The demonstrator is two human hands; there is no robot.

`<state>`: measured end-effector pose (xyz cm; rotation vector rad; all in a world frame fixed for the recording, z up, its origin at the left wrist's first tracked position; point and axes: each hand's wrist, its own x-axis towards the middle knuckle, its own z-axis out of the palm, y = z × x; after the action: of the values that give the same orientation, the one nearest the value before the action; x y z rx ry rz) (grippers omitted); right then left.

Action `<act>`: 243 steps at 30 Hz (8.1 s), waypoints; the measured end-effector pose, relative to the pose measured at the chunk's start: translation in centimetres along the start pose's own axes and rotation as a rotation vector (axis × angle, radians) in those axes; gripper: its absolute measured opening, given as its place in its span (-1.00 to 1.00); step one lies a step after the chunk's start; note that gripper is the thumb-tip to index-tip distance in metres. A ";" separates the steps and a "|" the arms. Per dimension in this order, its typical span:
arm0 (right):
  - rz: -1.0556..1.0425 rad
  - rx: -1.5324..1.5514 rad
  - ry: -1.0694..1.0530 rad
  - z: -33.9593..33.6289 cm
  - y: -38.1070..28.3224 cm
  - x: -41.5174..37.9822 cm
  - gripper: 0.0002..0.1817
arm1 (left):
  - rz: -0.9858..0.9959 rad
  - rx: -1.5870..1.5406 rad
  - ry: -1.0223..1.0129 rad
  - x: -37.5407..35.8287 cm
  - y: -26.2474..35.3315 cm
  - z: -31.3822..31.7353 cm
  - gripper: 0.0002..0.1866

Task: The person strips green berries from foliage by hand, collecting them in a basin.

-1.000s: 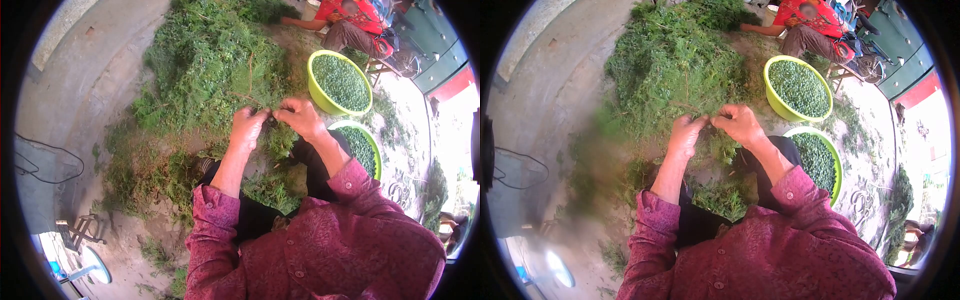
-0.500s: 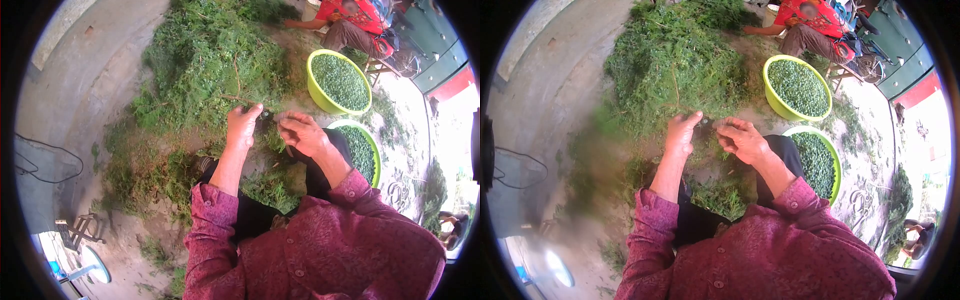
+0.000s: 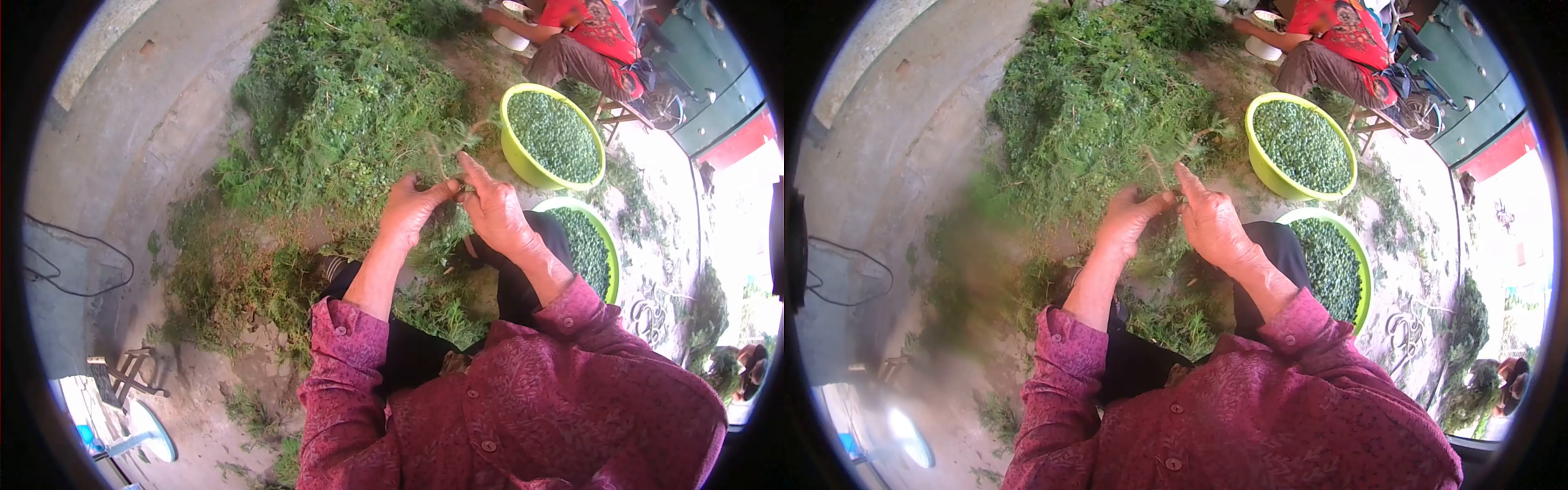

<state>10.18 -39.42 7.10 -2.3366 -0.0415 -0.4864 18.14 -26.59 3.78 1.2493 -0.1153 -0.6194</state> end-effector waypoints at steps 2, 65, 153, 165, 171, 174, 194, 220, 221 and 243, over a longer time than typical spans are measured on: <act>-0.046 -0.037 -0.056 0.1 -0.3 0.2 -0.37 | 0.011 -0.019 -0.100 0.0 -0.2 0.1 -0.23; 0.715 1.730 -0.131 -3.4 0.5 0.4 -0.90 | -0.122 -0.414 0.206 -0.8 0.9 -2.9 -0.49; 0.185 0.521 -0.209 -3.1 -0.8 -9.3 -0.79 | 0.180 -0.066 0.465 -12.2 -2.2 4.4 -0.77; 0.229 0.343 -0.034 -3.9 -1.0 -8.1 -0.56 | 0.234 0.065 0.397 -13.0 -2.2 5.4 -0.69; 0.244 0.329 -0.082 -3.9 -0.9 -7.9 -0.59 | 0.227 0.045 0.337 -13.5 -1.5 5.3 -0.73; 0.246 0.512 -0.207 -4.1 -1.1 -8.0 -0.71 | 0.230 0.030 0.330 -13.2 -2.0 4.5 -0.76; 0.603 1.047 -0.456 -4.3 -2.0 -9.8 -0.84 | 0.168 -0.043 0.416 -13.1 -1.4 2.7 -0.83; 0.249 0.246 -0.223 -3.4 -2.9 -8.6 -0.69 | 0.206 -0.017 0.266 -15.7 -0.2 4.3 -0.87; 0.233 0.268 -0.204 -3.4 -2.9 -8.7 -0.67 | 0.202 -0.037 0.261 -15.6 -0.6 3.8 -0.86; 0.108 0.097 -0.125 -3.3 -2.8 -9.1 -0.59 | 0.172 -0.058 0.278 -15.2 -0.6 4.0 -0.84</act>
<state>0.18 -38.64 7.88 -2.2573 0.0021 -0.2781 3.62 -22.51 8.34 1.2430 0.0269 -0.2942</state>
